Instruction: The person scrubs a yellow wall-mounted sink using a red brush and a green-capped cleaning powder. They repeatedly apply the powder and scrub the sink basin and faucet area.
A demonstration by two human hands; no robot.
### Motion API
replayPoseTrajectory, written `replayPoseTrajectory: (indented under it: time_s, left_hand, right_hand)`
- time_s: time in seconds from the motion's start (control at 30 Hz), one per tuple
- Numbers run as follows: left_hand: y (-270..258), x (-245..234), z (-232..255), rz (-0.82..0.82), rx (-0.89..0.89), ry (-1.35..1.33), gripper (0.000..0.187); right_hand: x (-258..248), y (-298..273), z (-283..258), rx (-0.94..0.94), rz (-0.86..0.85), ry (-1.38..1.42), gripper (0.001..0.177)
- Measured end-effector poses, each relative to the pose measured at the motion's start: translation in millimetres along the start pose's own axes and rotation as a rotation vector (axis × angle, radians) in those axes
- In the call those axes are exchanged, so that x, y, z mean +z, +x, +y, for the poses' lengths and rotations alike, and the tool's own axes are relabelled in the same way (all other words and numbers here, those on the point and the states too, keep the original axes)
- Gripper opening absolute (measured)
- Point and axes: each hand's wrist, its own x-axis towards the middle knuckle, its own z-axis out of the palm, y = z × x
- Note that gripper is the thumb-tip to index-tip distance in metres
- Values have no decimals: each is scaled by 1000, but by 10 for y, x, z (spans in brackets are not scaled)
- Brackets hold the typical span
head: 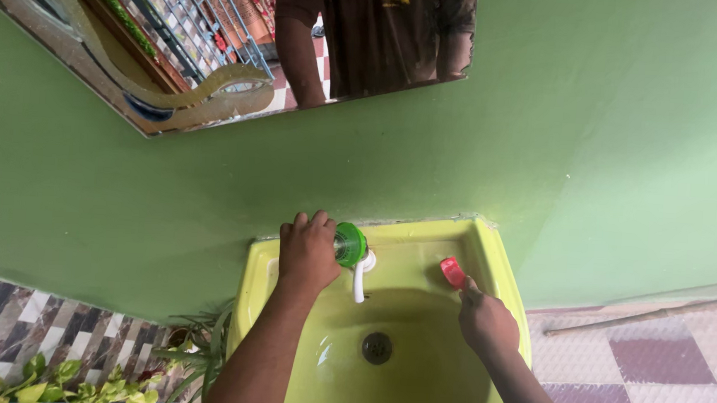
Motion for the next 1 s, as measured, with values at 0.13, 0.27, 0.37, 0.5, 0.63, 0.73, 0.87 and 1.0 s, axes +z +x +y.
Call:
replayPoseTrajectory:
  time_s: [0.13, 0.27, 0.37, 0.5, 0.63, 0.73, 0.87, 1.0]
  left_hand:
    - [-30, 35, 11, 44, 18, -32, 31]
    - [-33, -32, 120, 13, 40, -88, 32]
    - [-32, -94, 180, 29, 34, -97, 29]
    - [-11, -120, 176, 58, 68, -63, 28]
    - [7, -128, 152, 76, 127, 13, 23]
    - [21, -145, 153, 79, 165, 42, 17]
    - [48, -178, 185, 117, 218, 152, 11]
    - [88, -223, 204, 52, 240, 193, 10]
  right_hand:
    - [-23, -37, -13, 5, -2, 11, 46]
    - [-38, -60, -34, 3, 5, 12, 46]
    - [-41, -48, -39, 20, -12, 7, 46]
    - [-11, -46, -17, 12, 5, 12, 46]
    - [-8, -34, -8, 20, -11, 6, 46]
    - [-1, -33, 0, 8, -6, 5, 46]
    - [17, -25, 12, -6, 2, -3, 46]
    - [25, -8, 20, 8, -14, -6, 47]
